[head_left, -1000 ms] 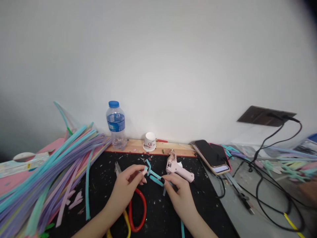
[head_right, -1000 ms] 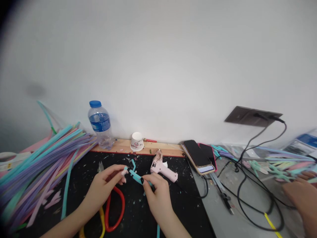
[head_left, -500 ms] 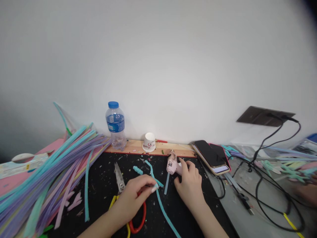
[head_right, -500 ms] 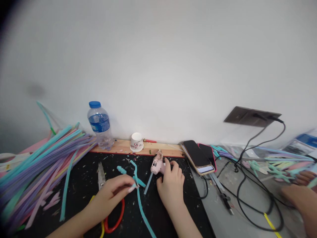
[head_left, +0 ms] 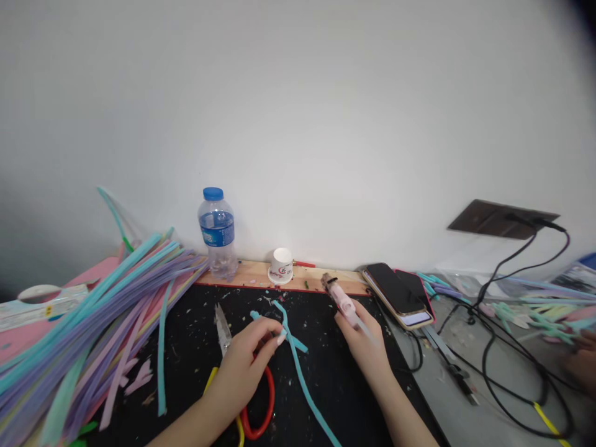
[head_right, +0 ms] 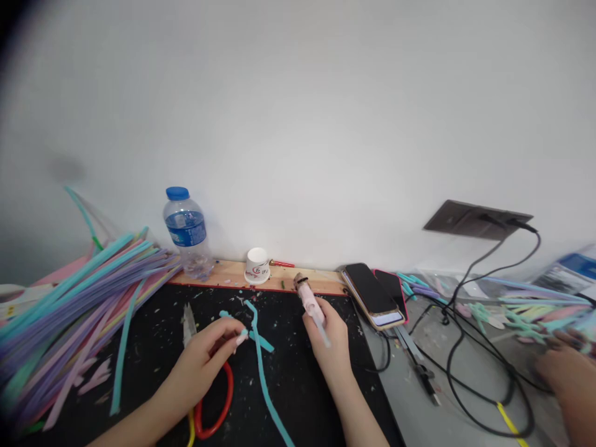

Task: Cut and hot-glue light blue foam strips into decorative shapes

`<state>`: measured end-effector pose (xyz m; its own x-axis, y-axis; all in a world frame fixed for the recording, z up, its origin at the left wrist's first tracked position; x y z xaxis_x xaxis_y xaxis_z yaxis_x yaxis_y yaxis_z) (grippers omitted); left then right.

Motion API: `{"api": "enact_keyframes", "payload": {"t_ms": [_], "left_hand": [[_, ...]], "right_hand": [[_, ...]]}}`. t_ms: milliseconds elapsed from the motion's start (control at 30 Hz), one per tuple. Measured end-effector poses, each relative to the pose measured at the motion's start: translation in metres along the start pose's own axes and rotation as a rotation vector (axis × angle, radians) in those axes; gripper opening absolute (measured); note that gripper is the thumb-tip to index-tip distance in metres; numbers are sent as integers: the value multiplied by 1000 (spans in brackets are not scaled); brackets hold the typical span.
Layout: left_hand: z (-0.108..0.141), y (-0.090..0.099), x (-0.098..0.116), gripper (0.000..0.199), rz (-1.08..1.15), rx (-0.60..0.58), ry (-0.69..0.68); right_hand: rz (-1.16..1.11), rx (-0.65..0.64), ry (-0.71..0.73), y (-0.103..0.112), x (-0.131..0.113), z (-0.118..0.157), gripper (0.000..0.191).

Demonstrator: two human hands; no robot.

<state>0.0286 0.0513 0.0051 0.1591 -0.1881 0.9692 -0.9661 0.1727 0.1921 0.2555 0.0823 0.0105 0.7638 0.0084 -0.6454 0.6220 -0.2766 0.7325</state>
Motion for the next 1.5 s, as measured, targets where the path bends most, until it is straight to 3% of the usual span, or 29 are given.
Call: {"api": "enact_keyframes", "payload": {"t_ms": [200, 367, 500, 667, 900, 1133, 1367, 1500], "left_hand": [[-2, 3, -3, 12, 73, 34, 25], [-5, 7, -10, 13, 159, 96, 42], [-6, 11, -10, 13, 175, 144, 36], [-2, 14, -6, 10, 137, 173, 18], [-2, 14, -4, 10, 117, 183, 8], [-1, 16, -6, 9, 136, 207, 2], [-5, 11, -20, 16, 453, 208, 164], [-6, 9, -22, 18, 591, 212, 222]], "right_hand": [[-318, 12, -57, 0, 1, 2, 34], [-581, -290, -83, -19, -4, 10, 37], [-569, -509, -74, -31, -8, 19, 37], [-539, -612, -35, -36, -14, 25, 36], [-500, -610, -12, -35, -17, 26, 42], [-452, -561, 12, -33, -16, 24, 34], [-325, -460, 192, -23, -34, 23, 15], [-202, -364, 215, -22, -31, 24, 10]]}}
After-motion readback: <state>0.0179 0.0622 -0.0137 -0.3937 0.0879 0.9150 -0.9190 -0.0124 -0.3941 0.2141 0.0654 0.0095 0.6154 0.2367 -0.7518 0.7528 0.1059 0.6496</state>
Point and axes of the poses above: each hand's wrist, its own z-axis away from the middle knuckle, its own y-axis out of the back of the hand, x = y × z, the point moved 6 cm from there along -z, towards the middle knuckle, and after that the axes turned 13 degrees about z, right-handed, at the moved point
